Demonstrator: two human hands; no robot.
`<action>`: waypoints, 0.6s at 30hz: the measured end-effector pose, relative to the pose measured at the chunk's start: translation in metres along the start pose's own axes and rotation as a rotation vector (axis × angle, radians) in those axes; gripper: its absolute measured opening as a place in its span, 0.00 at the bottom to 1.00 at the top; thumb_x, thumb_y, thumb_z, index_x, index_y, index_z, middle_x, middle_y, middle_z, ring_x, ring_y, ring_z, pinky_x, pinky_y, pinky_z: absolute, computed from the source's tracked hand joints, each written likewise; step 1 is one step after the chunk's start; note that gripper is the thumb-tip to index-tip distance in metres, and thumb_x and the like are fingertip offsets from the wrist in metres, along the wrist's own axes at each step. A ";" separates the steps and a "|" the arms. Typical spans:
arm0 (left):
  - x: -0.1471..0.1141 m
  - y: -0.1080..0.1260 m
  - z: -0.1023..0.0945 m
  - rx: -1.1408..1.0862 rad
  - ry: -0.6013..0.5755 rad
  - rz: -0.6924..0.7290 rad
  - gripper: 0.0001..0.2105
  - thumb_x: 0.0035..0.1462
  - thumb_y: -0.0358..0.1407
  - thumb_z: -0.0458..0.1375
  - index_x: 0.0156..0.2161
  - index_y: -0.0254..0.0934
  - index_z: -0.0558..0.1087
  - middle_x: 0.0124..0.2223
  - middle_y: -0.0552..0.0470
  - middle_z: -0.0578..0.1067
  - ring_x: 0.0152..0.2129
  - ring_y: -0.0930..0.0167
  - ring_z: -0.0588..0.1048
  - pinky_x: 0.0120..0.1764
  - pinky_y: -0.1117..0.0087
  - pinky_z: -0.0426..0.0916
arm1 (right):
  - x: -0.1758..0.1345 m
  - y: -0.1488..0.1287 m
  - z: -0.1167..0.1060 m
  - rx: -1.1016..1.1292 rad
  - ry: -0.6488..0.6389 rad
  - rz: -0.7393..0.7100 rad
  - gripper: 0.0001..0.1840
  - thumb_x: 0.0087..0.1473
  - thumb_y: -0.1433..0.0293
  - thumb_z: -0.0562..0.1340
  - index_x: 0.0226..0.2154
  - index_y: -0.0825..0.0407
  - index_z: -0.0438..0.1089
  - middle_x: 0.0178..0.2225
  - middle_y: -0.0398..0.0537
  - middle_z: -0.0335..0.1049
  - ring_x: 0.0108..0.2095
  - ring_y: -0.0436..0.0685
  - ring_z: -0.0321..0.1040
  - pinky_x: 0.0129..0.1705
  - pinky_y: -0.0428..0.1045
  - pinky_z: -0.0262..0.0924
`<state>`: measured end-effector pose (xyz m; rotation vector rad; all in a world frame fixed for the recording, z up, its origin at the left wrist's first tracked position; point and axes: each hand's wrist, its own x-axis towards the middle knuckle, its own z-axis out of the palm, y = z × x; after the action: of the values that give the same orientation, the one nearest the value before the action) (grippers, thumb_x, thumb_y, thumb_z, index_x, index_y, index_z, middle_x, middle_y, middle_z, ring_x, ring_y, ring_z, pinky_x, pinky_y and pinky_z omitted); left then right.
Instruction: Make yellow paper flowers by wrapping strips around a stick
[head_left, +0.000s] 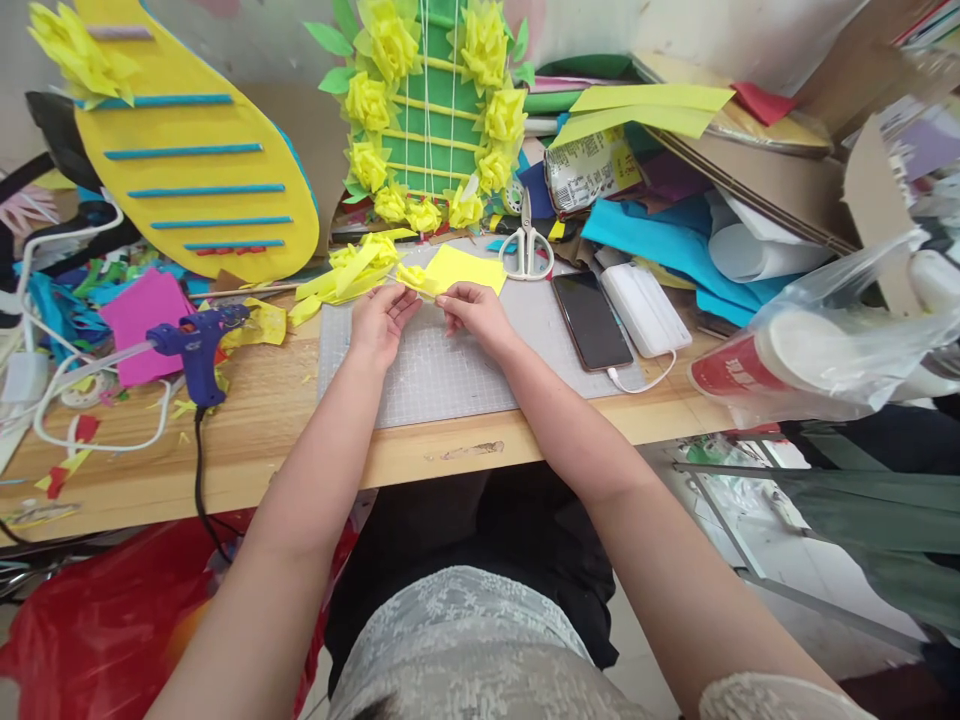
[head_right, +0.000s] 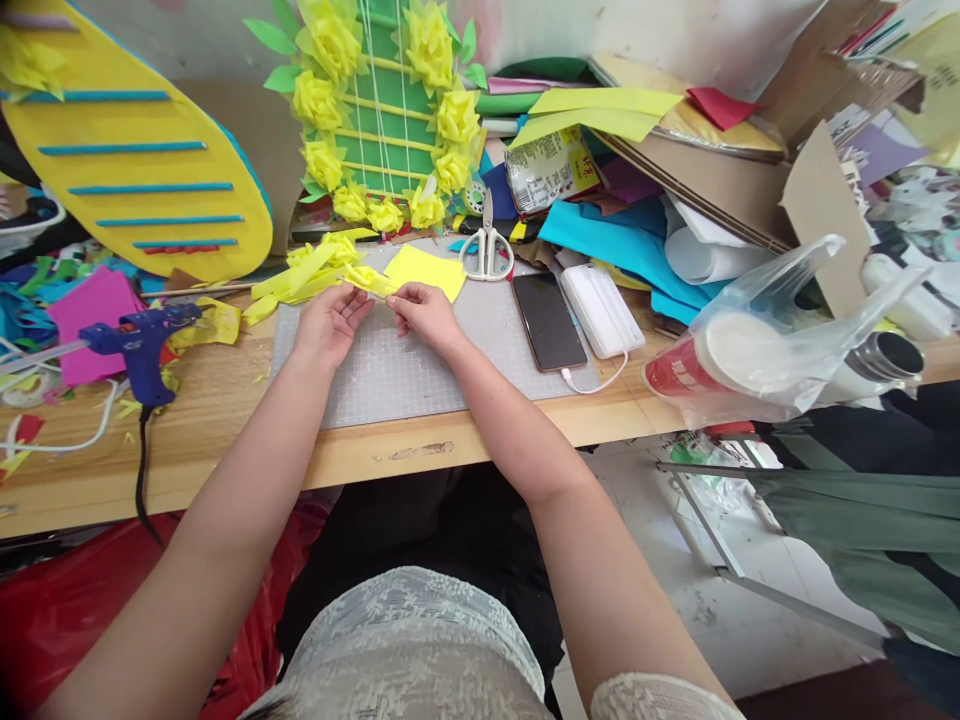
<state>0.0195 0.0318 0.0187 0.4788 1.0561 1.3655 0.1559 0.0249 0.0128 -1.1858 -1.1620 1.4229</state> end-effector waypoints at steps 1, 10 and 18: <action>0.000 0.000 0.000 0.005 0.003 0.004 0.05 0.45 0.26 0.58 0.26 0.35 0.65 0.25 0.54 0.74 0.24 0.76 0.74 0.38 0.71 0.71 | 0.000 0.000 0.000 -0.001 -0.001 -0.004 0.09 0.49 0.77 0.60 0.20 0.55 0.62 0.13 0.34 0.57 0.14 0.43 0.53 0.18 0.42 0.61; -0.001 0.004 0.003 0.097 0.102 0.065 0.13 0.44 0.26 0.60 0.29 0.38 0.58 0.24 0.57 0.73 0.20 0.76 0.74 0.35 0.70 0.71 | -0.001 -0.002 -0.003 -0.013 -0.082 0.008 0.12 0.49 0.78 0.59 0.18 0.54 0.60 0.12 0.34 0.57 0.13 0.43 0.53 0.19 0.42 0.60; 0.000 0.001 0.006 0.125 0.204 0.138 0.17 0.44 0.26 0.59 0.32 0.41 0.54 0.23 0.63 0.69 0.18 0.78 0.72 0.33 0.74 0.70 | -0.001 -0.001 0.002 -0.016 -0.048 0.063 0.10 0.51 0.77 0.59 0.20 0.55 0.62 0.13 0.35 0.59 0.14 0.43 0.54 0.20 0.42 0.60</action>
<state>0.0236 0.0339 0.0221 0.5202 1.3008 1.4990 0.1544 0.0237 0.0138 -1.2145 -1.1806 1.4990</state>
